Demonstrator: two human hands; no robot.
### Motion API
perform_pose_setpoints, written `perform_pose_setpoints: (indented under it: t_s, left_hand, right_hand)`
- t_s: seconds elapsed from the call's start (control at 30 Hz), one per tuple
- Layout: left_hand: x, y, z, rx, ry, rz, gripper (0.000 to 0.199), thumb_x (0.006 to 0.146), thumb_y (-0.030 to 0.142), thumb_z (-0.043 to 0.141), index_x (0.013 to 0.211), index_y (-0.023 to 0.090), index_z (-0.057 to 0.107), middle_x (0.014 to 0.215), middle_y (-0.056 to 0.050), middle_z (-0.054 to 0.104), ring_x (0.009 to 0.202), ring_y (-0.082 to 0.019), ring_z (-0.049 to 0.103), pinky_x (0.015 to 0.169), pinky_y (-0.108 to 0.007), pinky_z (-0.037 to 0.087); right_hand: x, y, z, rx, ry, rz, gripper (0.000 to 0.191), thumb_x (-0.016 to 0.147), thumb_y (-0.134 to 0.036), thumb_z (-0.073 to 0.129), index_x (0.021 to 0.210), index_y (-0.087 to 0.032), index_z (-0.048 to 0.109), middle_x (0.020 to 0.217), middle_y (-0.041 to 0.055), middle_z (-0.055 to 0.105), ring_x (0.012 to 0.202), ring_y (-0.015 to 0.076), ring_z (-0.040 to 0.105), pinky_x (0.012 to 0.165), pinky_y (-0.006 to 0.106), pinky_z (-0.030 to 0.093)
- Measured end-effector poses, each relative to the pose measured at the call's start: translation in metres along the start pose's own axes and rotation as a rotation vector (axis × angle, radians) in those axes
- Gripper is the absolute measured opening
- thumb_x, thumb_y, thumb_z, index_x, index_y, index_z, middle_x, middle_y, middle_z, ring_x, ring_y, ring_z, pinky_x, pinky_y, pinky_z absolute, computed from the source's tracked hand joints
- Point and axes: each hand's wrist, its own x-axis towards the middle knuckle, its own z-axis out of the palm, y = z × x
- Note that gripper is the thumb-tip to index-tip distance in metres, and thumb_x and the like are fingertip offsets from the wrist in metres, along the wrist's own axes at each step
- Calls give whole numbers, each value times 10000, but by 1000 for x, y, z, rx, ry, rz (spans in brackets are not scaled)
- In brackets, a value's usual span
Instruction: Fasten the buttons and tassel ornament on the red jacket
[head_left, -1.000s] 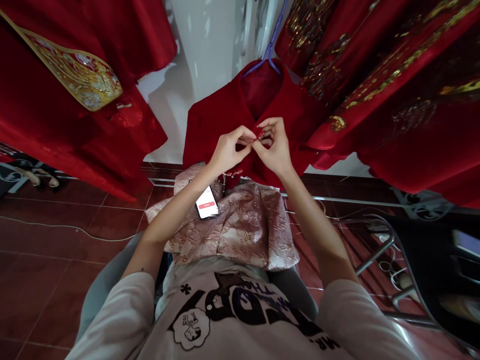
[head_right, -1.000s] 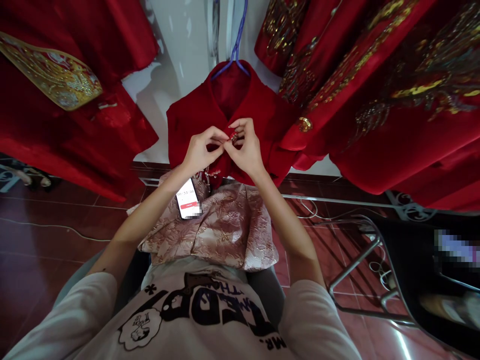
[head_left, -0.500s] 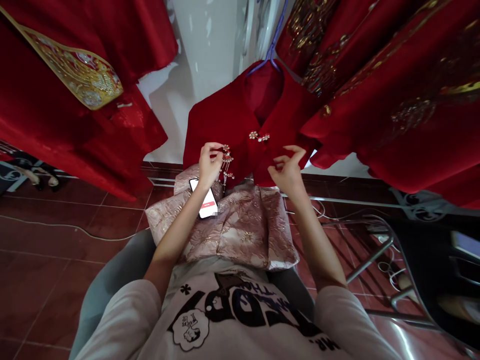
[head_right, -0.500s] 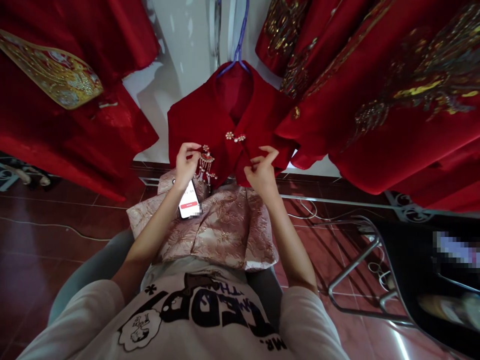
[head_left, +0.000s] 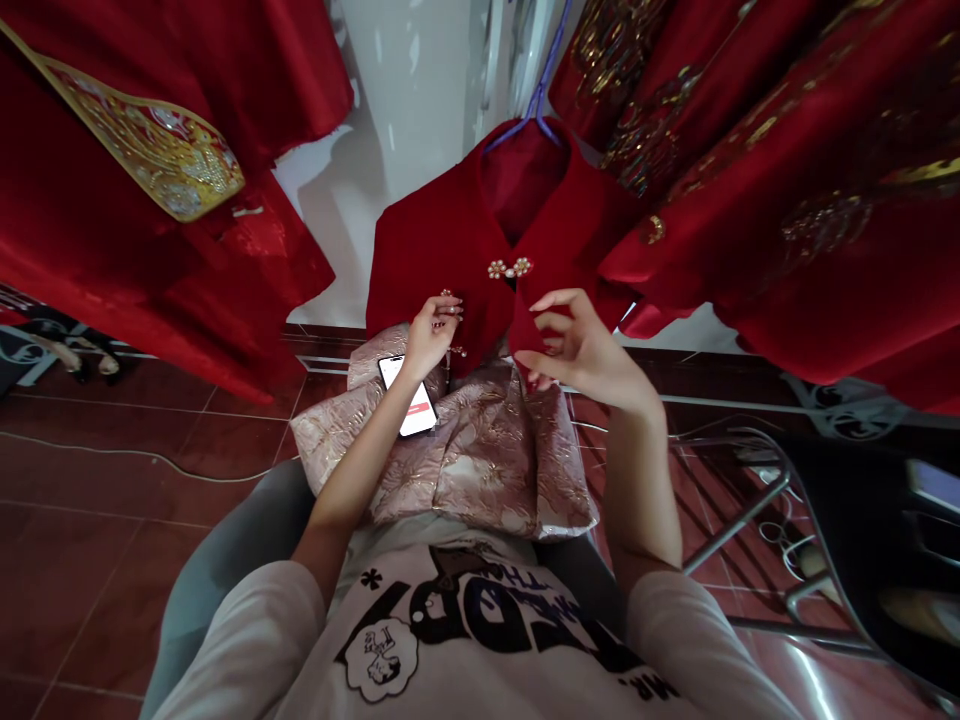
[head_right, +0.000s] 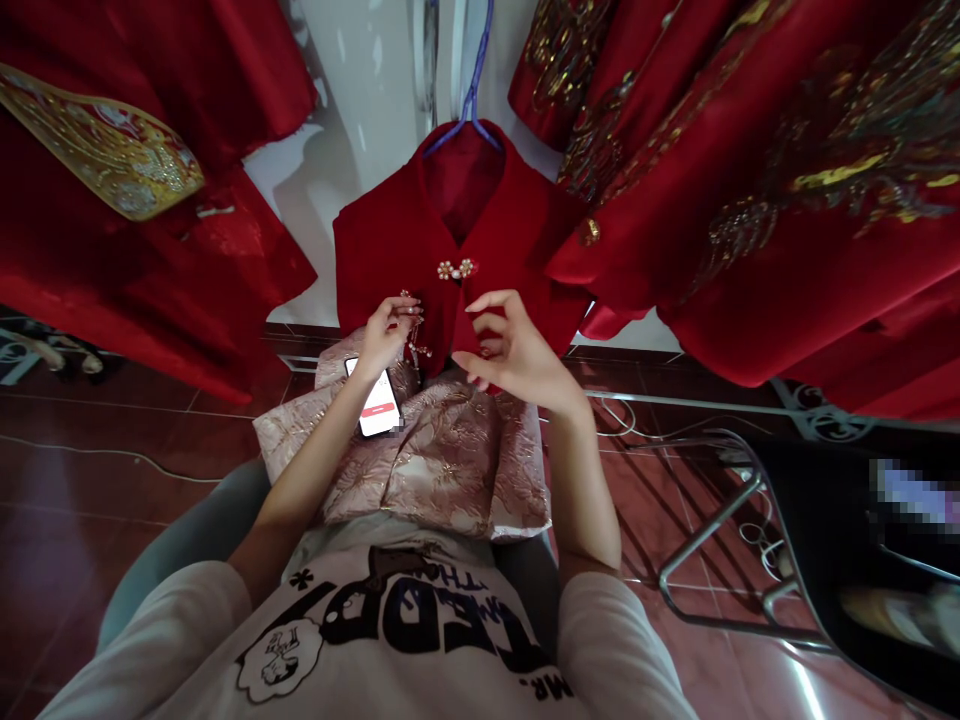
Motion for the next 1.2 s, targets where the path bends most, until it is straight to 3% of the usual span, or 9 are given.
perform_pose_setpoints:
  t_s: [0.07,0.23,0.43,0.63,0.87,1.07,1.2]
  left_hand:
    - [0,3,-2,-10,32,8,259,842,-8,523,997,186,600,993,-63,747,933,-130,732,875,-279,600]
    - [-4,8,-6,-8,39,5,280,823,-2,552,1016,188,623,1010,-53,759,980,-149,747,923,-313,604]
    - [-8,10,-8,-2,30,6,286,812,15,600,1028,186,680,1087,-65,764,1005,-174,746,956,-350,609]
    - [-11,9,-11,33,25,25,274,831,42,639,1046,202,701,1100,-56,767,999,-172,749,968,-355,615]
    - [-9,8,-12,60,20,58,255,836,68,669,1053,200,699,1093,-54,771,1021,-176,747,957,-353,625]
    - [-9,10,-11,42,23,62,240,846,62,668,1041,197,703,1113,-62,768,1023,-173,748,967,-353,619]
    - [-9,10,-12,73,7,66,216,866,98,676,1051,204,712,1115,-64,768,1039,-184,745,963,-363,623]
  right_hand:
    - [12,13,11,6,-6,18,554,786,-435,760,1120,-275,348,885,-39,546,582,97,612,493,252,536]
    - [55,56,38,-186,242,18,502,734,-275,736,1102,-229,397,851,-32,517,613,100,587,608,296,557]
    - [88,87,58,-50,294,4,492,773,-318,713,1138,-253,388,970,14,563,795,151,653,782,359,610]
    - [89,93,60,-89,363,19,416,809,-366,671,1125,-252,426,890,0,524,726,145,622,678,339,606]
    - [89,94,59,-131,388,-25,406,823,-372,659,1138,-249,435,863,-4,515,745,144,601,723,343,605]
    - [90,101,61,-97,383,34,422,791,-373,711,1088,-225,450,1041,68,564,872,170,613,744,350,602]
    - [91,101,62,-81,362,21,446,798,-411,713,1108,-234,446,947,35,586,832,166,616,740,345,589]
